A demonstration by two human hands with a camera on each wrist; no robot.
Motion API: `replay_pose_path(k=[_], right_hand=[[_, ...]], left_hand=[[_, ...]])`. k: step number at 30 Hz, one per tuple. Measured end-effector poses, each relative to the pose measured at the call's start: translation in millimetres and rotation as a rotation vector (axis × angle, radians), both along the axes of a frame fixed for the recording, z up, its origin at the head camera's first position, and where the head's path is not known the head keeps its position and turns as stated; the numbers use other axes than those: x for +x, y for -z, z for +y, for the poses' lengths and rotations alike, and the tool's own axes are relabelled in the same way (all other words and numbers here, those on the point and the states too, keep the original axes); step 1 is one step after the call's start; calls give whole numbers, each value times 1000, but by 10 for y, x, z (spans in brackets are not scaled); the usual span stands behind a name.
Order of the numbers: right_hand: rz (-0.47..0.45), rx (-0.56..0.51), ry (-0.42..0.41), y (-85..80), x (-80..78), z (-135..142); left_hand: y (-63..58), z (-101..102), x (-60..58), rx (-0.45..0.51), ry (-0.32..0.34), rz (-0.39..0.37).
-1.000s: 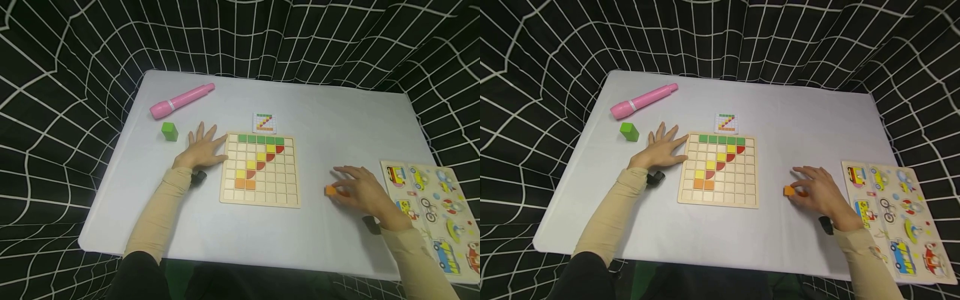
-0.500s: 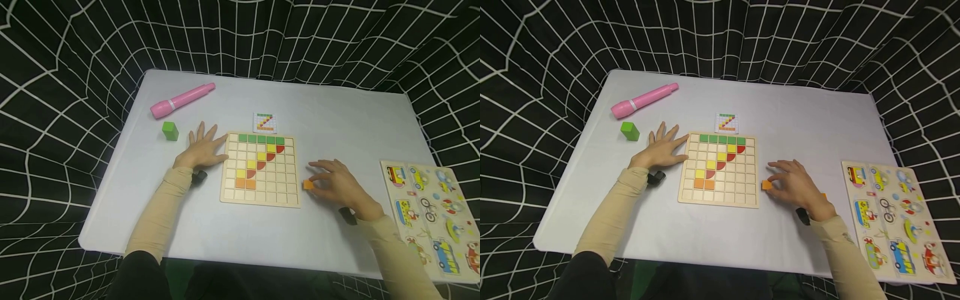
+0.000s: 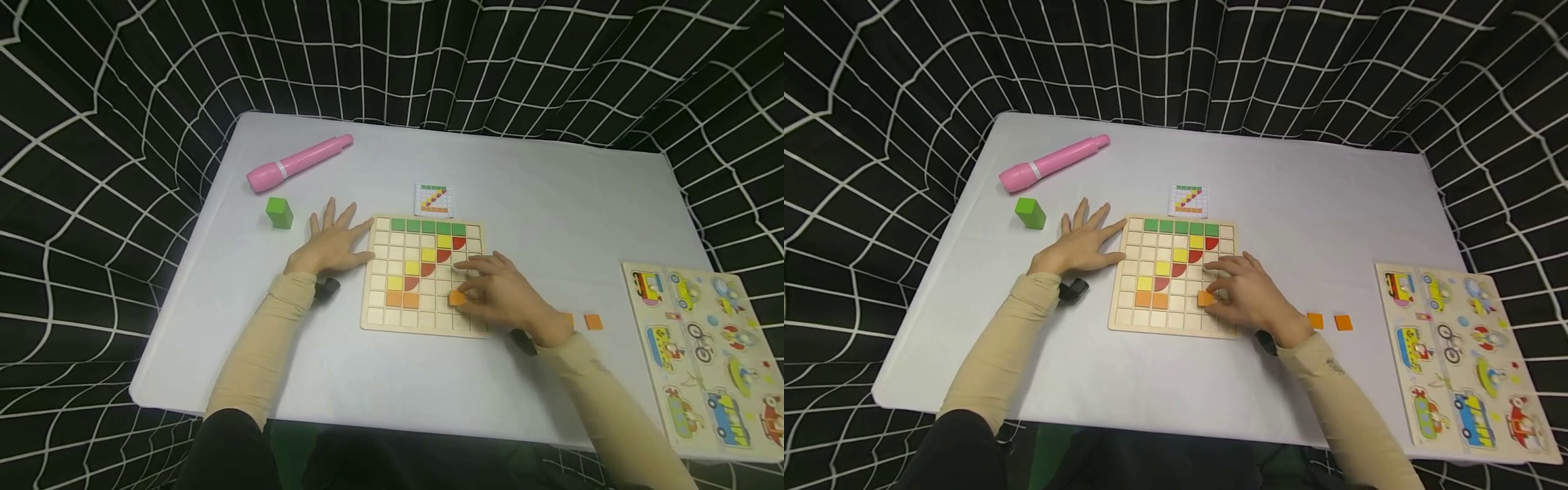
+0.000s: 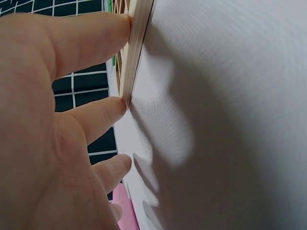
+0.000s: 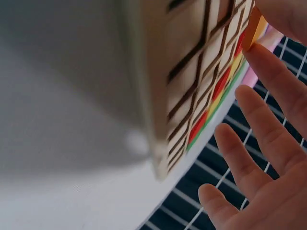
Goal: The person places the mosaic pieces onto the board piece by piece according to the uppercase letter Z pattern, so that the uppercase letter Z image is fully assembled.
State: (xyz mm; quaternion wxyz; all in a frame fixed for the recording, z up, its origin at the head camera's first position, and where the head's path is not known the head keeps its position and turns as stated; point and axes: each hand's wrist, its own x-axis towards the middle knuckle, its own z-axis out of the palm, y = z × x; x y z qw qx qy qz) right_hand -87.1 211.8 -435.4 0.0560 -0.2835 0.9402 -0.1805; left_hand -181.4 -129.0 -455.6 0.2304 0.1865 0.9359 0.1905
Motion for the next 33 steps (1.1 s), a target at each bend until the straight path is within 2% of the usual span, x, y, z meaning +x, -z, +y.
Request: replay_pose_path(k=[9, 17, 22, 33], right_hand=[[17, 49, -68, 15, -21, -288], [69, 67, -123, 43, -40, -396], [58, 103, -116, 30, -41, -428], [64, 107, -77, 68, -62, -385]], left_hand=[[8, 6, -10, 5, -3, 0], [9, 8, -16, -5, -2, 1], [21, 4, -15, 2, -4, 1], [29, -8, -28, -1, 1, 1]])
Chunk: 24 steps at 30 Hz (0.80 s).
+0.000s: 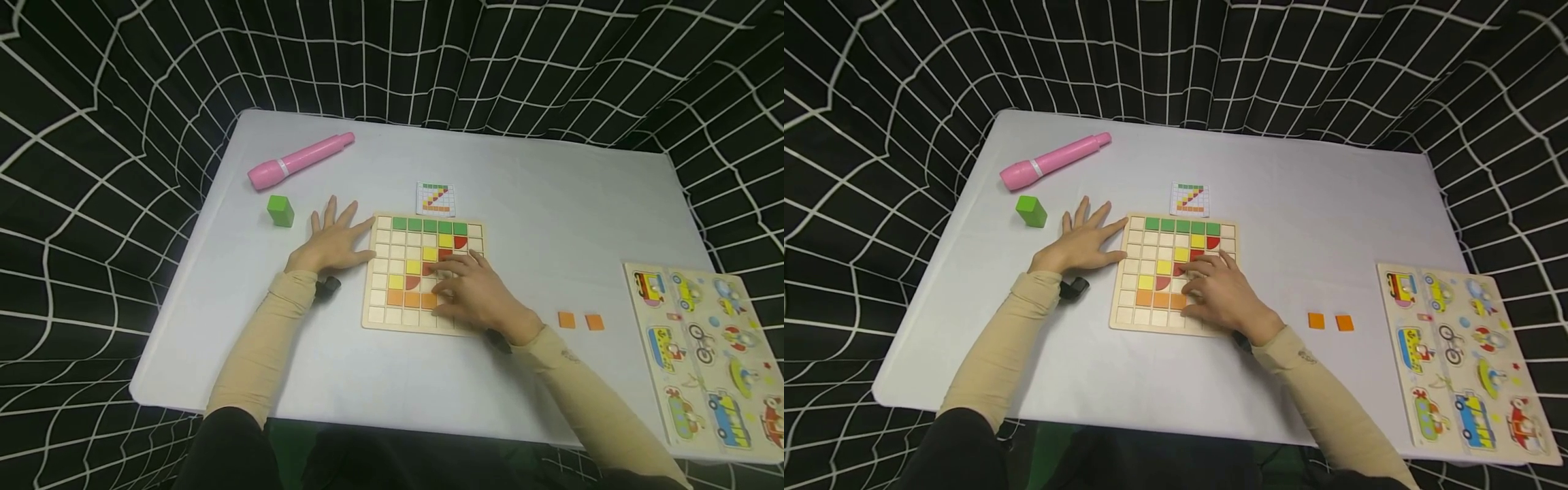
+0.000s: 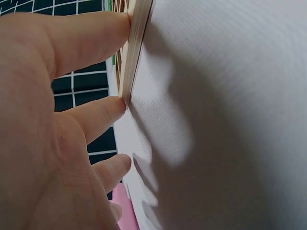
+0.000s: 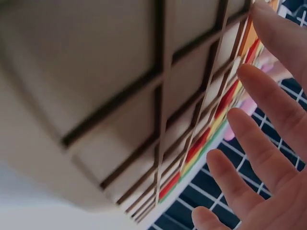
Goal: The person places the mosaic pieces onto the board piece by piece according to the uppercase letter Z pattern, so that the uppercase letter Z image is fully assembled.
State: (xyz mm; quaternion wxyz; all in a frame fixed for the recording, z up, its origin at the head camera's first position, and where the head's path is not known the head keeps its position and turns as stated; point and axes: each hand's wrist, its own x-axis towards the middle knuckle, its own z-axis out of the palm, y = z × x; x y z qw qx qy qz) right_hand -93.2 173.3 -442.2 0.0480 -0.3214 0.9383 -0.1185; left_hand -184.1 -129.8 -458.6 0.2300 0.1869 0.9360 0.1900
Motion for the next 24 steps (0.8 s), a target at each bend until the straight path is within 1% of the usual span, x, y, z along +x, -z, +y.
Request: replay_pose_path(k=[5, 9, 12, 19, 24], right_hand=[[-18, -10, 38, -45, -9, 127], [-41, -27, 87, -90, 14, 272], [-44, -36, 116, -93, 36, 399], [-20, -74, 170, -94, 122, 726], [22, -69, 210, -104, 202, 981]], left_hand=[[-11, 12, 1, -14, 0, 3], [-20, 17, 8, -11, -2, -1], [-15, 15, 12, -11, -4, -3], [-8, 21, 6, -10, -7, 2], [-16, 23, 10, -14, -7, 1]])
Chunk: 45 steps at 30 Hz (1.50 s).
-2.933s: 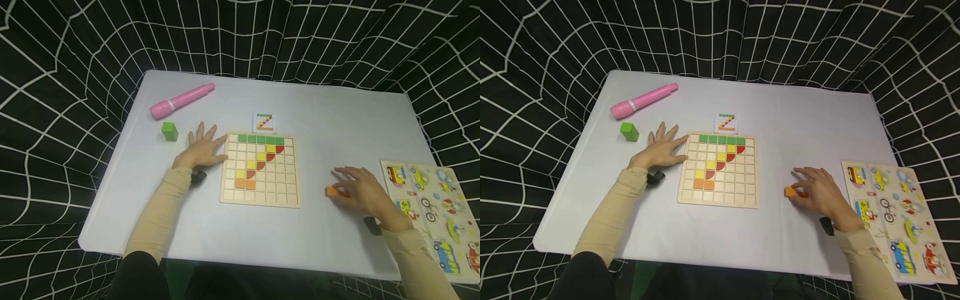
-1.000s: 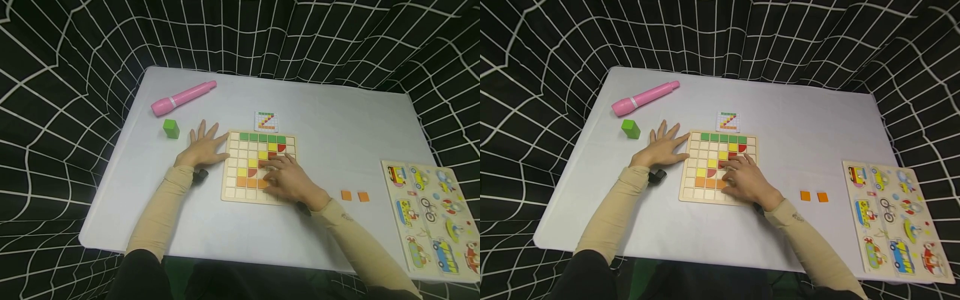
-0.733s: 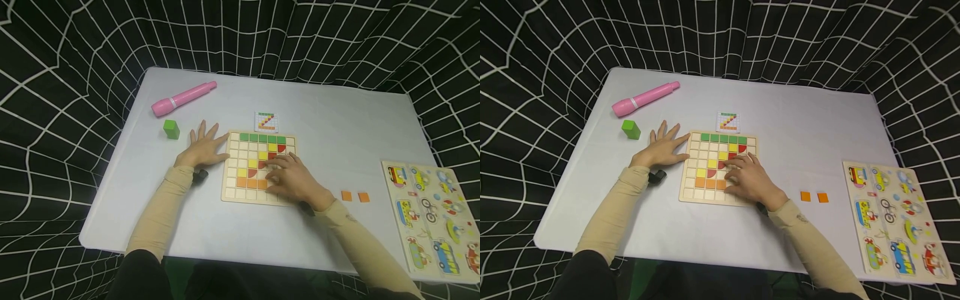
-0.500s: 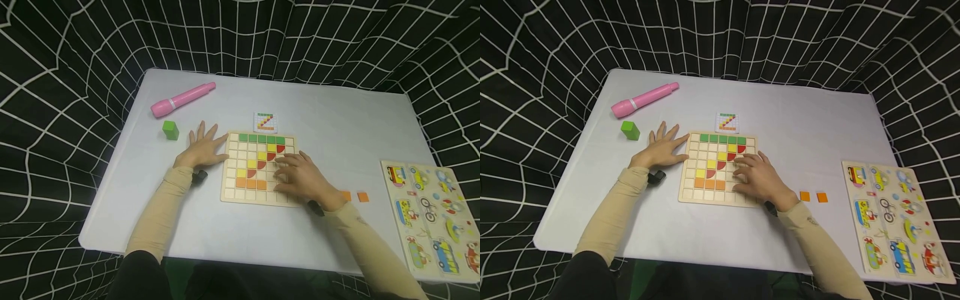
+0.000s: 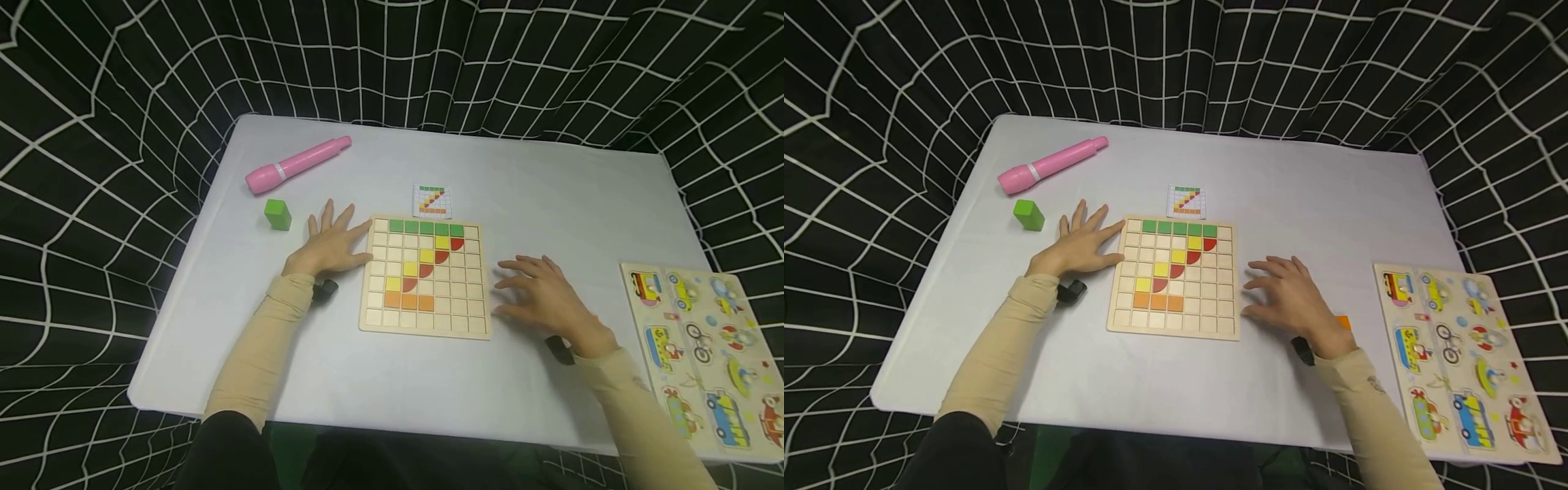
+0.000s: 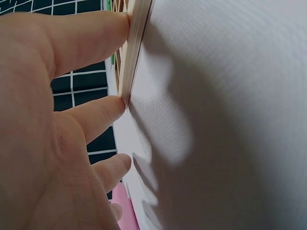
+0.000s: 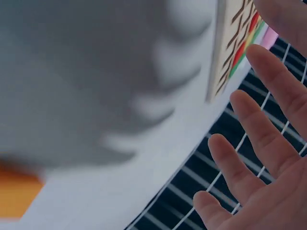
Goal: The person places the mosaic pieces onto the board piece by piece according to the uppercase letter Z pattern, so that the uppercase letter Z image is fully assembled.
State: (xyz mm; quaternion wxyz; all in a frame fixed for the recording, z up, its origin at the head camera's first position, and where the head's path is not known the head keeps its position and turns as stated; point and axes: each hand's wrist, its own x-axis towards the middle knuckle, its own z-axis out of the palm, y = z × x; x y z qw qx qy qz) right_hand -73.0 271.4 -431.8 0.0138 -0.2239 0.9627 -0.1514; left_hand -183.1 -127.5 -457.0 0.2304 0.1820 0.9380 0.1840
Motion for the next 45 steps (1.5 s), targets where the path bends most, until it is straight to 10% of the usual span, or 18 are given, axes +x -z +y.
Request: replay_pose_path(k=[21, 45], right_hand=[[-7, 73, 117, 33, 332, 849], [-40, 89, 131, 111, 430, 1009]], left_hand=[[-48, -29, 9, 16, -13, -2], [-18, 7, 10, 12, -3, -3]])
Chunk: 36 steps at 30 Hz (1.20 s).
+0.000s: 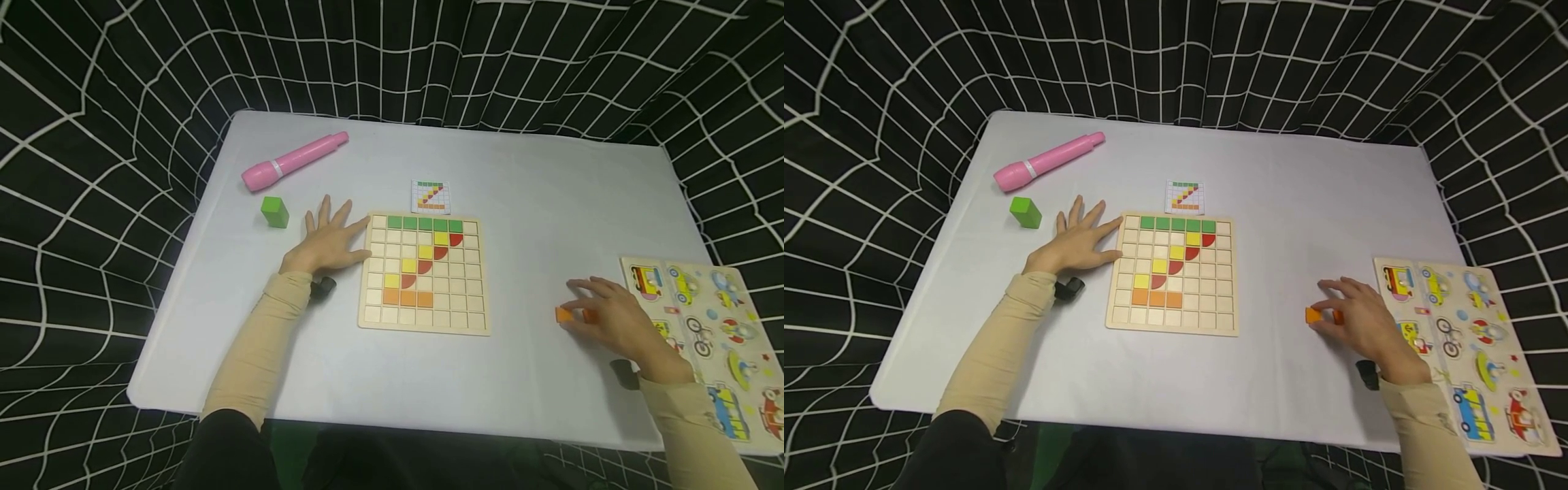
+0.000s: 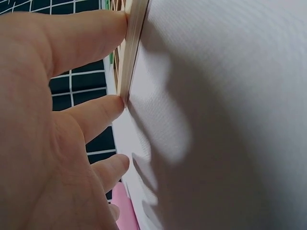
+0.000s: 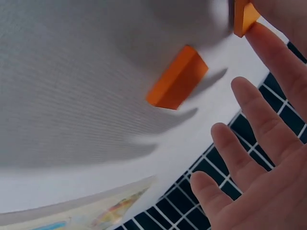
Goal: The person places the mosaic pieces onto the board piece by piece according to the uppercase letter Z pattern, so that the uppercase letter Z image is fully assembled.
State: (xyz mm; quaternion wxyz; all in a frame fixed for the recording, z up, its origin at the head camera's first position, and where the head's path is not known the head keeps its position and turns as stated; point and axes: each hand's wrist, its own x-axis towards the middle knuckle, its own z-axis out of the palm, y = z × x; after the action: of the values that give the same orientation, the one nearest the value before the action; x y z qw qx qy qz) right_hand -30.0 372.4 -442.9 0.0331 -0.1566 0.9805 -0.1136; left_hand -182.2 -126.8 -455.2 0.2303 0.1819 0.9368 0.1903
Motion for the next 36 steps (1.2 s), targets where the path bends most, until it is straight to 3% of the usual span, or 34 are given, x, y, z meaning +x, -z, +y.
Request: replay_pose_path(k=[10, 22, 36], right_hand=[[84, -90, -40, -124, -142, -279], [61, -127, -136, -129, -370, -924], [-46, -92, -231, -85, -562, -1560]], left_hand=[[0, -12, 2, -10, 0, 5], [15, 0, -2, -11, 7, 2], [-1, -10, -9, 4, 0, -9]])
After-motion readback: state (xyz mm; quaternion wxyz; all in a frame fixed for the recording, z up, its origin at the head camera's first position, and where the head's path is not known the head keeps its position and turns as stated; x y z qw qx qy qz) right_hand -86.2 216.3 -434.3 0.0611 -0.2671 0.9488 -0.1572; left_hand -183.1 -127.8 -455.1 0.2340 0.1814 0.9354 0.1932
